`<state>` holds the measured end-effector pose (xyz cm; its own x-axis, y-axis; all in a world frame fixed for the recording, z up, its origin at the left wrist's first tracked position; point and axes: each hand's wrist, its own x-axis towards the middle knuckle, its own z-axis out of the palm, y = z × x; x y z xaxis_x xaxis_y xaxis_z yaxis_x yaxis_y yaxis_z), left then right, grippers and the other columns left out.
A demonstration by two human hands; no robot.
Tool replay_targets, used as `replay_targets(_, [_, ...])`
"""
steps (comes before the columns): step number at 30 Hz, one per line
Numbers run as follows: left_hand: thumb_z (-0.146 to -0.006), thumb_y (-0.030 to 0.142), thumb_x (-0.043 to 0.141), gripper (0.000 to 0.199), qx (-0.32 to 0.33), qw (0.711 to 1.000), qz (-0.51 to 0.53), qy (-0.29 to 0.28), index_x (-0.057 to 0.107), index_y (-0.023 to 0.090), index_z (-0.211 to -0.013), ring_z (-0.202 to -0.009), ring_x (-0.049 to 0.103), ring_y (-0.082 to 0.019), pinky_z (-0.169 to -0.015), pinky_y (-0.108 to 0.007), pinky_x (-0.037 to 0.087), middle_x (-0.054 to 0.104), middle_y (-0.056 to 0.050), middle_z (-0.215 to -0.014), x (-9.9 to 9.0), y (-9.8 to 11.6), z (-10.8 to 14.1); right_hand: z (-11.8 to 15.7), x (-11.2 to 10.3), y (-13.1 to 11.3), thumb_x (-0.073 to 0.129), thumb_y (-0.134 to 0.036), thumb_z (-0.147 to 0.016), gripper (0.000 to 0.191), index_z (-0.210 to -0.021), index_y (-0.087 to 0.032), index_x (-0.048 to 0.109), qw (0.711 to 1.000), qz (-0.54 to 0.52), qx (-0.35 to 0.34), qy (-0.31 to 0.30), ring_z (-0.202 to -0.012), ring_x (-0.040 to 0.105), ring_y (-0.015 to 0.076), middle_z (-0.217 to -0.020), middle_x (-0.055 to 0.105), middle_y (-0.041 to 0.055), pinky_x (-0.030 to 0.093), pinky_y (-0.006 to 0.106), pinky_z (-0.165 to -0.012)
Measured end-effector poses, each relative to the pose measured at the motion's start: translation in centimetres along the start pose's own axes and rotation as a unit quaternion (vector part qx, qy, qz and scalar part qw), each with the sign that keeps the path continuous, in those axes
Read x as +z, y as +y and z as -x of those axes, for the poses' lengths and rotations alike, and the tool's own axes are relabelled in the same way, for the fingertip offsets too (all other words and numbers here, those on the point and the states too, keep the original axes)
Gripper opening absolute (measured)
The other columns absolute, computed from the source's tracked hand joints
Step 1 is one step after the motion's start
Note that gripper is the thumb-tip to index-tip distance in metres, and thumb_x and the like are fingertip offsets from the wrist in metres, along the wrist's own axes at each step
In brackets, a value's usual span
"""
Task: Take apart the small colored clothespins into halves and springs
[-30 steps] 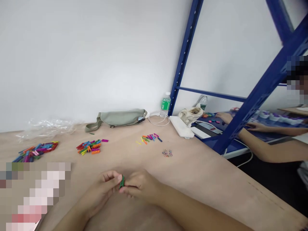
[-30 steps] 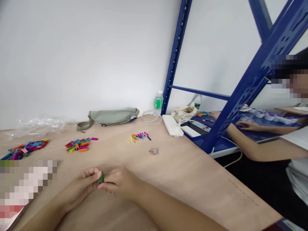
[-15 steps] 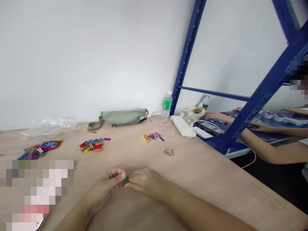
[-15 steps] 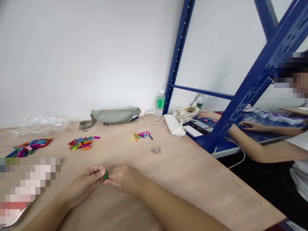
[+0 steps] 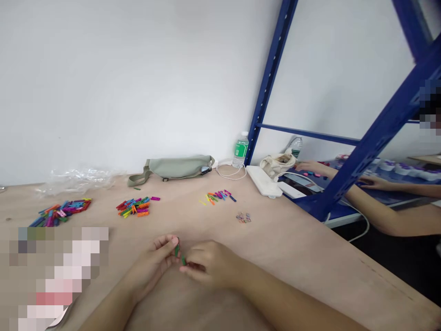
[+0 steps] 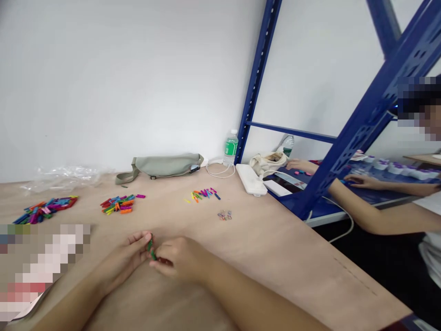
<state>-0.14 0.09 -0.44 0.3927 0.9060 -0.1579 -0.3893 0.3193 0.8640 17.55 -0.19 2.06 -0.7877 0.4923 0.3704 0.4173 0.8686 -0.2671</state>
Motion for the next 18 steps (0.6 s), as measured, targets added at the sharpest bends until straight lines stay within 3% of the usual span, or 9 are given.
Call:
replay_targets(5, [-0.069,0.028,0.062,0.015,0.004,1.0,0.016,-0.002,0.06,0.016,-0.077,-0.065,0.053,-0.011,-0.066,-0.025,0.042,0.059,-0.002,-0.076,-0.2,0.1,0.0,0.0,-0.2,1.0,0.043,-0.026,-0.082,0.026,-0.058,-0.016,0.044,0.994,0.001,0.108,0.023,-0.049,0.04,0.008,-0.053,0.047,-0.0022,0.03,0.019,-0.049])
replay_targets(10, [-0.069,0.027,0.062,0.014,-0.001,1.0,0.025,-0.006,0.059,0.016,-0.077,-0.063,0.052,-0.009,-0.065,-0.024,0.042,0.058,0.0,-0.074,-0.1,0.2,0.1,0.0,-1.0,3.5,0.043,-0.026,-0.081,0.025,-0.058,-0.016,0.046,0.97,0.056,0.235,0.033,-0.053,0.044,0.0094,-0.058,0.052,-0.0003,0.027,0.02,-0.048])
replay_targets(13, [-0.069,0.026,0.062,0.014,0.001,1.0,0.027,-0.013,0.058,0.015,-0.077,-0.063,0.052,-0.009,-0.064,-0.024,0.041,0.057,-0.001,-0.074,0.0,0.3,0.1,-0.8,-1.9,5.7,0.042,-0.029,-0.082,0.026,-0.061,-0.015,0.05,0.946,0.11,0.306,0.007,-0.057,0.048,0.0108,-0.064,0.056,0.002,0.029,0.02,-0.05])
replay_targets(18, [-0.069,0.026,0.063,0.014,-0.001,1.0,0.024,-0.019,0.058,0.015,-0.077,-0.063,0.053,-0.009,-0.063,-0.023,0.041,0.058,-0.002,-0.075,0.0,0.5,0.2,-3.3,-2.4,8.6,0.042,-0.029,-0.084,0.025,-0.073,-0.012,0.057,0.927,0.137,0.35,-0.022,-0.067,0.053,0.0136,-0.076,0.059,0.0055,0.039,0.025,-0.059])
